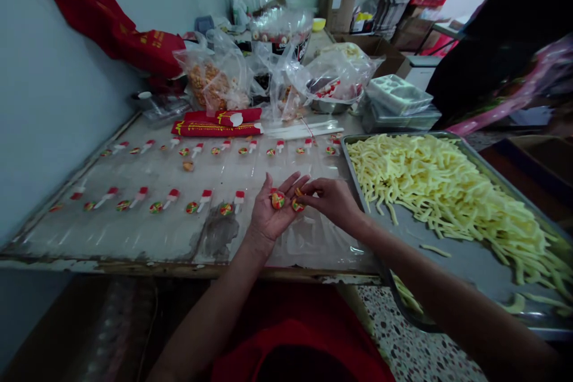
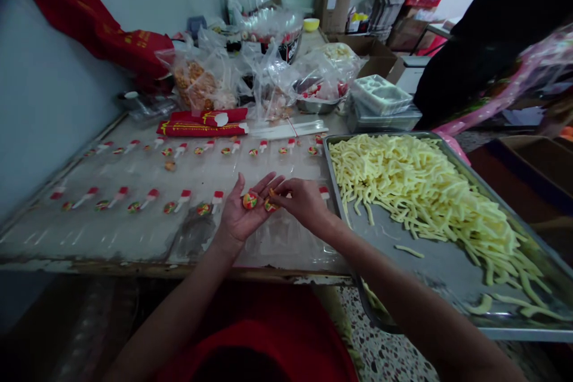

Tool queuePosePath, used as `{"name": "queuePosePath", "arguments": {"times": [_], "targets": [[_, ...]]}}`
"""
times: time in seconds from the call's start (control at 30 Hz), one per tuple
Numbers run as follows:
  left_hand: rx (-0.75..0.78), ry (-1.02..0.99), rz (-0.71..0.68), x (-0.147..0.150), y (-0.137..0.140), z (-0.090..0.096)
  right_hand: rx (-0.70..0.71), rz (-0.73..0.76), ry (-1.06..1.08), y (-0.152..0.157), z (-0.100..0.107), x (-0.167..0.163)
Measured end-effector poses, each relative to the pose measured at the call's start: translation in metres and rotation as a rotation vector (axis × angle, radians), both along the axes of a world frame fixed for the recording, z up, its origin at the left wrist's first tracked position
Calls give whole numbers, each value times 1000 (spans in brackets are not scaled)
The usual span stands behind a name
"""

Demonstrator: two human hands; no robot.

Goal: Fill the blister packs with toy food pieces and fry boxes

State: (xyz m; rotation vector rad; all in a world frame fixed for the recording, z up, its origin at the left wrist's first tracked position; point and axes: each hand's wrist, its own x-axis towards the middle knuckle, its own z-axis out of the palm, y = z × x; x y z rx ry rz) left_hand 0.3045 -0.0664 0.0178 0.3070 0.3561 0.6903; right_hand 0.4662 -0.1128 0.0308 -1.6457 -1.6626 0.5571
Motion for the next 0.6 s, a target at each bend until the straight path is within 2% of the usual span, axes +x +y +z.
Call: {"name": "queuePosePath", "arguments": {"times": [0.17, 0.3, 0.47, 0.6], "targets": [[-125, 59, 60, 8, 7, -6, -40, -74, 218, 9, -10, 4], [-167, 116, -14, 15, 6, -12, -109, -88, 368, 5, -11, 16], [-10, 257, -42, 17, -6, -12, -61, -203, 338, -9, -10, 36], [148, 326, 20, 34, -12, -11, -134, -206, 643, -30, -6, 61]]}}
